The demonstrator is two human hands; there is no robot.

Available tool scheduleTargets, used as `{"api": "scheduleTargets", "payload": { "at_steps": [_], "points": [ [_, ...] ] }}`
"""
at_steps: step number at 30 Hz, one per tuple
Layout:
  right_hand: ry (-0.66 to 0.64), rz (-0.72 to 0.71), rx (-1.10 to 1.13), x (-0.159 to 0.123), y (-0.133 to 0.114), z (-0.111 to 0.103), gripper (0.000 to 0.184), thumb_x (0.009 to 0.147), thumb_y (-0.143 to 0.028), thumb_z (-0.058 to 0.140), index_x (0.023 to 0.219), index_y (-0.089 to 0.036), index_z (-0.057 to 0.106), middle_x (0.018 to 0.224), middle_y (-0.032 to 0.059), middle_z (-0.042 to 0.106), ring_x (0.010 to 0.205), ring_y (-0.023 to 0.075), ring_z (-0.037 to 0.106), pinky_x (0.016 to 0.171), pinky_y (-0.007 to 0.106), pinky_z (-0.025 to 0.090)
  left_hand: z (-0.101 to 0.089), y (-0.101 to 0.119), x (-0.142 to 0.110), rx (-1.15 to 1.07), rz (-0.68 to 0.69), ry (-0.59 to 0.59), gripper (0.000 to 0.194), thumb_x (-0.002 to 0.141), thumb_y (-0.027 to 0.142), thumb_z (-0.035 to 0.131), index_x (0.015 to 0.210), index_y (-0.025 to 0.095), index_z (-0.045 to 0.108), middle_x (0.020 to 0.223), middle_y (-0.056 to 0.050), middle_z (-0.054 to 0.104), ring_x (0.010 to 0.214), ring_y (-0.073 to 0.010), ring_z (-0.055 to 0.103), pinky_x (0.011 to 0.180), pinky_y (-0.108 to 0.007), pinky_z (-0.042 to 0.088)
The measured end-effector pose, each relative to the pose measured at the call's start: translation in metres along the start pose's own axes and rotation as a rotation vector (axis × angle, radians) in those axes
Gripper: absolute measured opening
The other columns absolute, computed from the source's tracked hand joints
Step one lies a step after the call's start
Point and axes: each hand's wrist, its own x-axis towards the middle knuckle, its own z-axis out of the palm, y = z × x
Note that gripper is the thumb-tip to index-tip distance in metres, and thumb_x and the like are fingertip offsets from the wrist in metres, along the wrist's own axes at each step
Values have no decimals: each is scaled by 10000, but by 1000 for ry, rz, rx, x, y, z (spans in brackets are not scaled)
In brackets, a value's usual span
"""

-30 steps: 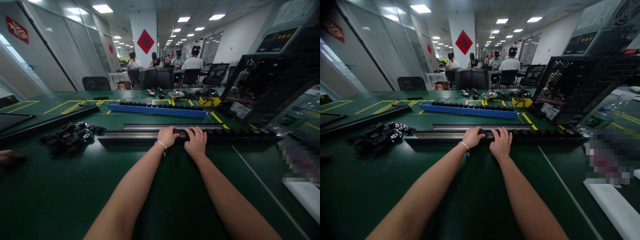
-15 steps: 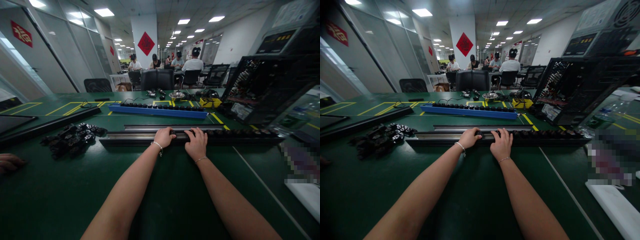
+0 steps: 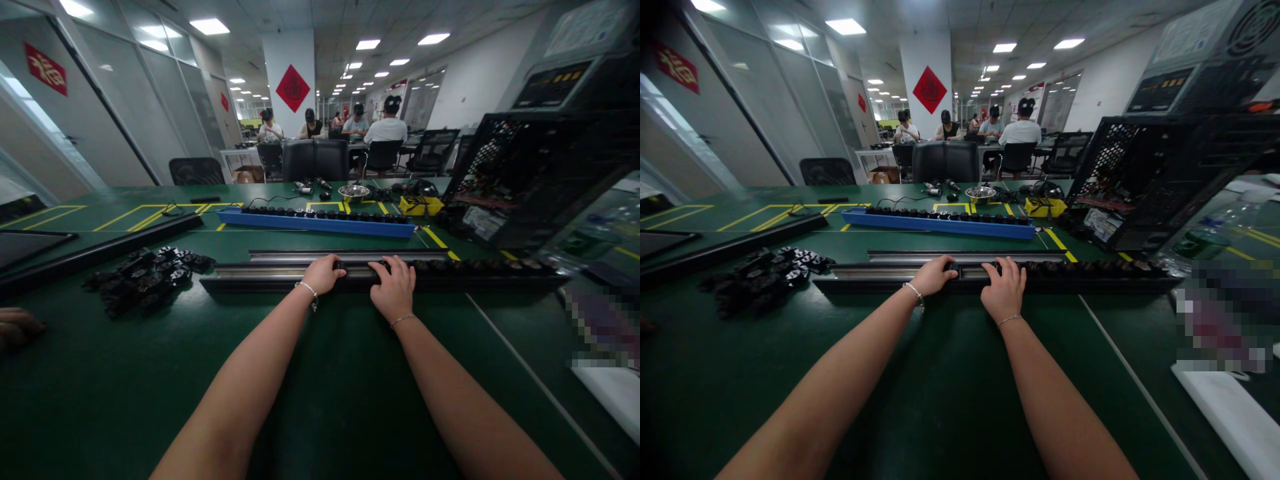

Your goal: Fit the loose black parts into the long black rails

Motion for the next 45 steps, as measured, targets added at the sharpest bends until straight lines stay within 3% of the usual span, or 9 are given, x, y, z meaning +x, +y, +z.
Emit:
{"api": "scheduleTargets", "payload": {
  "at_steps": [45],
  "points": [
    [-12, 1, -9, 0, -1, -2, 505, 657, -106, 469, 1126, -218, 618, 1253, 101, 514, 1273, 276, 346, 1074, 553, 199, -40, -68, -21, -1, 10, -10, 351, 815, 305, 542, 1147, 193, 561, 1113, -76, 654, 1018, -208, 591, 884, -313, 436]
  ]
}}
